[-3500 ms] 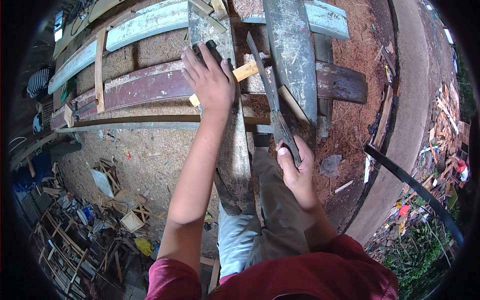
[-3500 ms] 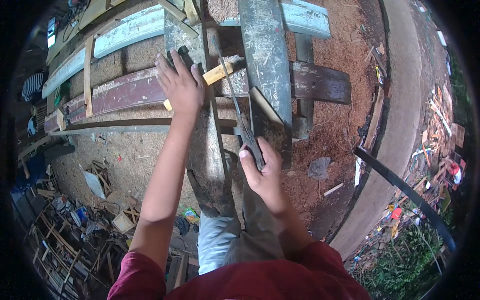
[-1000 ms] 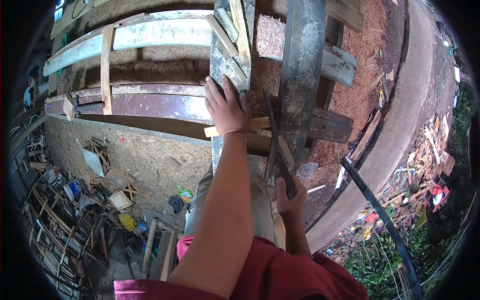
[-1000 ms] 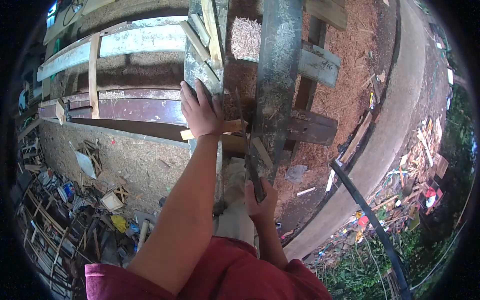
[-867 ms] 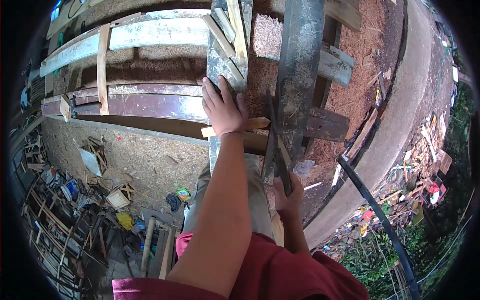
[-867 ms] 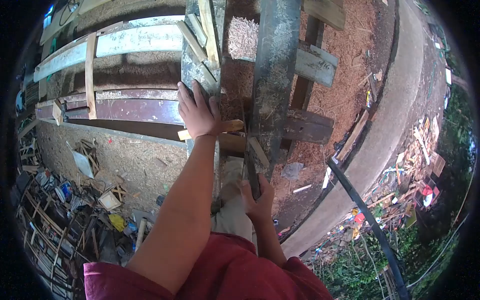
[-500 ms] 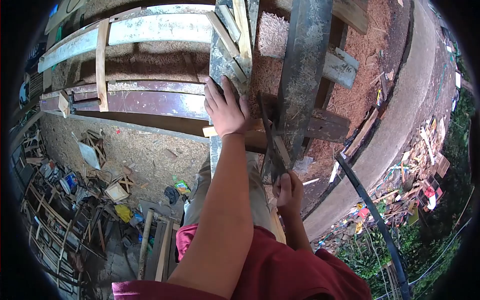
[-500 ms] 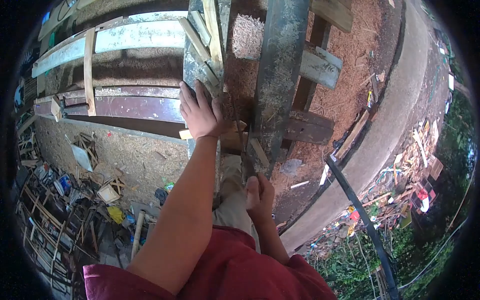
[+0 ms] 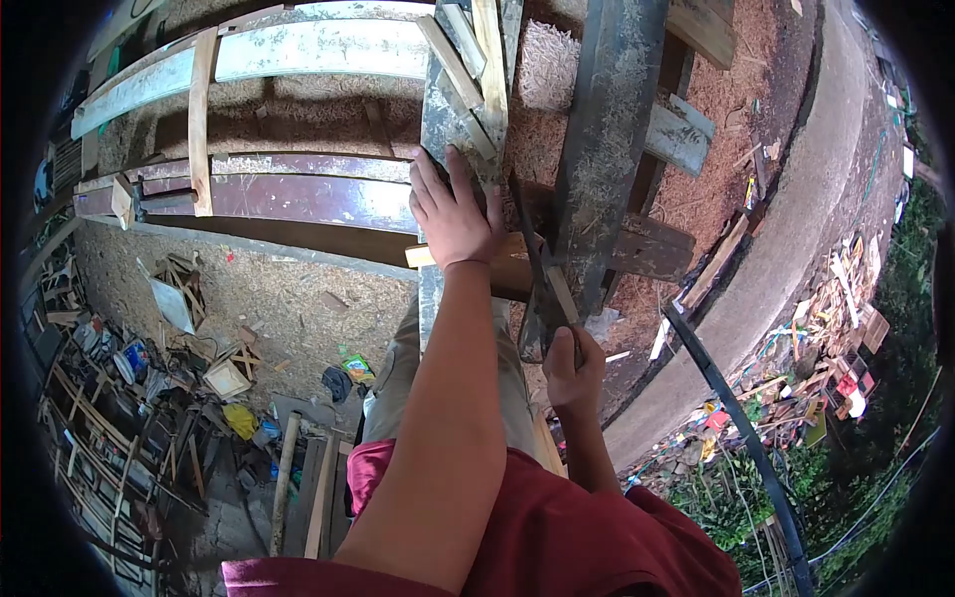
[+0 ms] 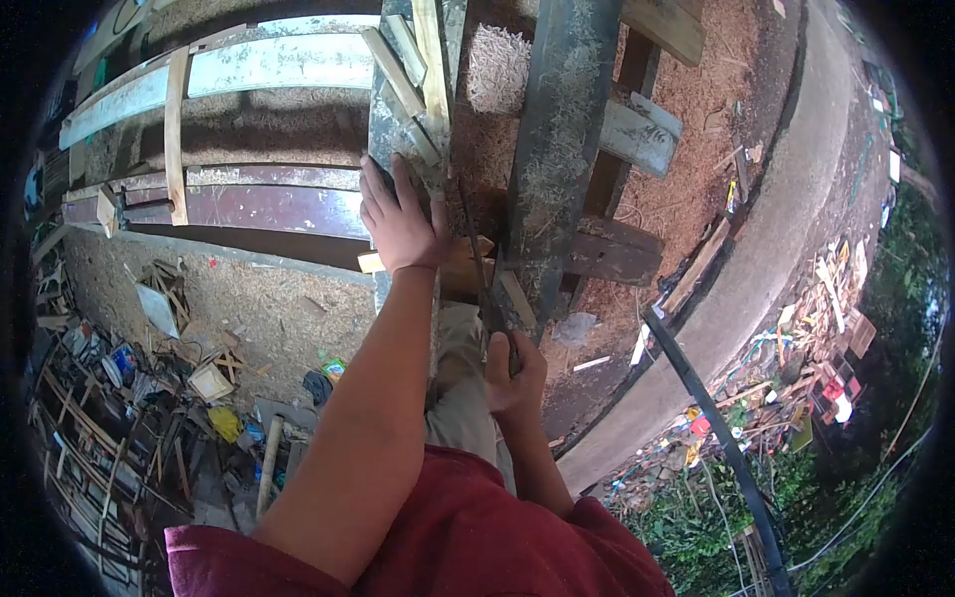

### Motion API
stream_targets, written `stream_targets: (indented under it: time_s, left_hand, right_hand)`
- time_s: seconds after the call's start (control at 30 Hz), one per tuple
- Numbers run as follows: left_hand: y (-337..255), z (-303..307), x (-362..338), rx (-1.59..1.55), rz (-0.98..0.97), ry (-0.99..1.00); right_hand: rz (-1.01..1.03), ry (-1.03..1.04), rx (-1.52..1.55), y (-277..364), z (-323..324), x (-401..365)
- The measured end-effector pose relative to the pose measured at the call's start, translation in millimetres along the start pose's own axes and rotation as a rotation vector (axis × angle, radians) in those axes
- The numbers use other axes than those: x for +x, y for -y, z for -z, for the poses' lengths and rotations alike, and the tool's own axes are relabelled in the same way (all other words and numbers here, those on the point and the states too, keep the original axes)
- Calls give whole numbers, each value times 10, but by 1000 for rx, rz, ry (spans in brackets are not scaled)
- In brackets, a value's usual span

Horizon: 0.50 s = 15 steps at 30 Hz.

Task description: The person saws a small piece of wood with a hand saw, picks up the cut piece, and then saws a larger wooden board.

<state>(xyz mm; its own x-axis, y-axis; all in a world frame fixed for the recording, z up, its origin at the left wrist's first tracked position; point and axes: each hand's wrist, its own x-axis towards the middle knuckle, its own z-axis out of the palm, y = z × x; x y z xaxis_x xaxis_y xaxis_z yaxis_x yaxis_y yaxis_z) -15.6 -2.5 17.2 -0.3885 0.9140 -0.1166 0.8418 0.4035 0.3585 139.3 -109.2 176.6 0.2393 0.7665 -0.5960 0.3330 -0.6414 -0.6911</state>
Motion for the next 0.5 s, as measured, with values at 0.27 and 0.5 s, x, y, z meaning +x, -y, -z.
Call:
stream_targets:
  time_s: [0.27, 0.5]
  left_hand:
    - [31, -3, -11, 0, -12, 8]
    - [23, 13, -7, 3, -14, 7]
  right_hand:
    - [-77, 22, 57, 11, -55, 11]
    - [-63, -1, -6, -27, -100, 11]
